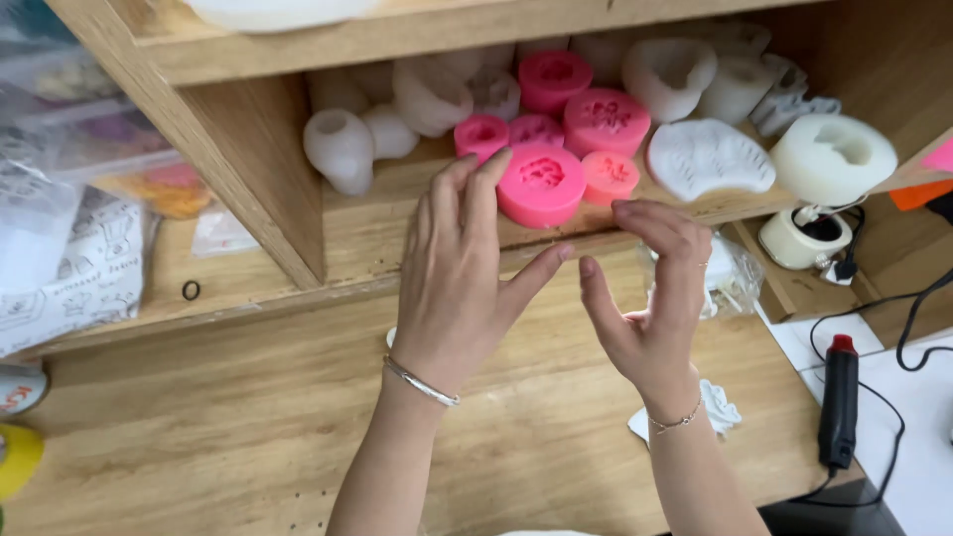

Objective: The recorder wipes down a wooden workbench and then selects several silicone candle molds from a shelf to organize and inspect them on the table.

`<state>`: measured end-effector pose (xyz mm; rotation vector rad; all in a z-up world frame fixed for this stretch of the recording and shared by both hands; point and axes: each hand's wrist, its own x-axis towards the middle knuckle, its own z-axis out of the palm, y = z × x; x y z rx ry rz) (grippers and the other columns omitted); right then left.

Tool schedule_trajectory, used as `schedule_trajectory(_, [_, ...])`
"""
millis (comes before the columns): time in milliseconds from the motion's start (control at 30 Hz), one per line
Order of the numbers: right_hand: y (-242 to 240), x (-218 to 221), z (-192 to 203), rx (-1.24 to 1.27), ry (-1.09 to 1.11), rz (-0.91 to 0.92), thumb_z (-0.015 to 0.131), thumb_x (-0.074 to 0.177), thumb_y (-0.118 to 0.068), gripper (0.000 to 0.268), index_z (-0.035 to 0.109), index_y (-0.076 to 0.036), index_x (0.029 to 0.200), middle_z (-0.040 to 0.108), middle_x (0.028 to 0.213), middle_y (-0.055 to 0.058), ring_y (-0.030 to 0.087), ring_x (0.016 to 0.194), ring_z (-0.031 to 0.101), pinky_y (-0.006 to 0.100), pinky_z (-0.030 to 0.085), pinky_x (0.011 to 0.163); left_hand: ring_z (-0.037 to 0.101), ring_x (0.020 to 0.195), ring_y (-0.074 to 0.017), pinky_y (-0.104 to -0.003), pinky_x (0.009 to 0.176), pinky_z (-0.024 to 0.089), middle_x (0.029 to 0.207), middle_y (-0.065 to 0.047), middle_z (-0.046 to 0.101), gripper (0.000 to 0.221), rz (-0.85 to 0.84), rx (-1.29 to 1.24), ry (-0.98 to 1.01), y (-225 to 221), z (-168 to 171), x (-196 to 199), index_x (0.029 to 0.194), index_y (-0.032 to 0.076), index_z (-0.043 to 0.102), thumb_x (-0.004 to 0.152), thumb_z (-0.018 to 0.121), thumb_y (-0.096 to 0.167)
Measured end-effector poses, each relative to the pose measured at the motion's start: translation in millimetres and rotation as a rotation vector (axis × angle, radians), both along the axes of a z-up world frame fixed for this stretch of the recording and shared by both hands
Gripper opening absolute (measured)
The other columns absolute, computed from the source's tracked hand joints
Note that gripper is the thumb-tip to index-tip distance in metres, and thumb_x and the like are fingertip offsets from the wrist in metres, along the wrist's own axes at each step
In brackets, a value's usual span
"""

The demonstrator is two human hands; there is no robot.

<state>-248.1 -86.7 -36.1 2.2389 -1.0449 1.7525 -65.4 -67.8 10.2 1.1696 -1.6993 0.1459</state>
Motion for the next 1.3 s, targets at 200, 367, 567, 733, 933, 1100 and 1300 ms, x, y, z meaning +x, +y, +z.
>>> schedule_trajectory(200, [-24, 12, 14, 0.028, 0.135, -0.04, 0.08, 0.09, -0.015, 0.072, 0.038, -0.002, 0.148, 0.052, 0.147, 0.016, 0.037, 0.141, 0.05, 0.061, 0.021, 0.126, 0.056, 0.122, -0.041, -0.05, 0.097, 0.048, 0.134, -0.02, 0.054, 0.082, 0.016, 0.096, -0.014, -24, 1, -2, 0.147, 0.008, 0.045, 0.079, 0.086, 0.033])
schedule_trajectory(367, [-36, 19, 9, 0.106, 0.164, 0.02, 0.073, 0.093, -0.018, 0.078, 0.028, 0.002, 0.154, 0.047, 0.153, 0.02, 0.032, 0.142, 0.052, 0.068, 0.007, 0.124, 0.057, 0.122, -0.0429, -0.051, 0.095, 0.05, 0.131, -0.02, 0.056, 0.081, -0.015, 0.189, 0.027, -34, 2, 1, 0.146, 0.011, 0.048, 0.077, 0.086, 0.026])
schedule_trajectory(567, [-38, 25, 4, 0.161, 0.179, -0.019, 0.07, 0.092, -0.02, 0.074, 0.032, 0.002, 0.151, 0.054, 0.15, 0.014, 0.031, 0.139, 0.054, 0.068, -0.001, 0.123, 0.061, 0.121, -0.0411, -0.047, 0.099, 0.051, 0.132, -0.02, 0.063, 0.078, -0.105, 0.173, 0.044, -41, -3, 4, 0.144, 0.007, 0.048, 0.077, 0.086, 0.018])
schedule_trajectory(733, [-35, 26, -2, 0.133, 0.113, 0.001, 0.069, 0.094, -0.018, 0.068, 0.036, 0.0, 0.15, 0.056, 0.15, 0.015, 0.029, 0.139, 0.055, 0.064, 0.001, 0.127, 0.063, 0.116, -0.0414, -0.047, 0.096, 0.052, 0.128, -0.02, 0.064, 0.079, -0.092, 0.188, 0.093, -41, -1, -1, 0.141, 0.006, 0.052, 0.072, 0.089, 0.017])
schedule_trajectory(933, [-4, 21, 8, 0.229, -0.179, 0.3, 0.071, 0.091, -0.002, 0.067, 0.034, -0.001, 0.148, 0.051, 0.154, 0.02, 0.029, 0.143, 0.056, 0.05, 0.045, 0.118, 0.074, 0.105, -0.0271, -0.037, 0.086, 0.063, 0.126, -0.014, 0.066, 0.08, -0.191, 0.206, 0.381, -12, 3, -9, 0.132, 0.003, 0.055, 0.065, 0.093, 0.024])
schedule_trajectory(1100, [28, -6, -12, 0.361, -0.402, 0.637, 0.065, 0.094, 0.01, 0.064, 0.035, 0.0, 0.151, 0.049, 0.156, 0.025, 0.031, 0.148, 0.05, 0.045, 0.046, 0.123, 0.069, 0.114, -0.0238, -0.034, 0.096, 0.061, 0.127, -0.011, 0.065, 0.074, -0.134, 0.007, 0.28, 34, -17, -12, 0.134, 0.004, 0.057, 0.074, 0.097, 0.023])
schedule_trajectory(1300, [62, -35, -58, 0.686, -0.792, 0.791, 0.06, 0.103, 0.003, 0.041, 0.048, 0.005, 0.142, 0.062, 0.139, 0.022, 0.027, 0.137, 0.059, 0.042, 0.053, 0.116, 0.067, 0.121, -0.0212, -0.032, 0.102, 0.062, 0.134, -0.008, 0.063, 0.075, -0.28, 0.121, 0.4, 76, -65, -8, 0.136, 0.007, 0.057, 0.076, 0.098, 0.026])
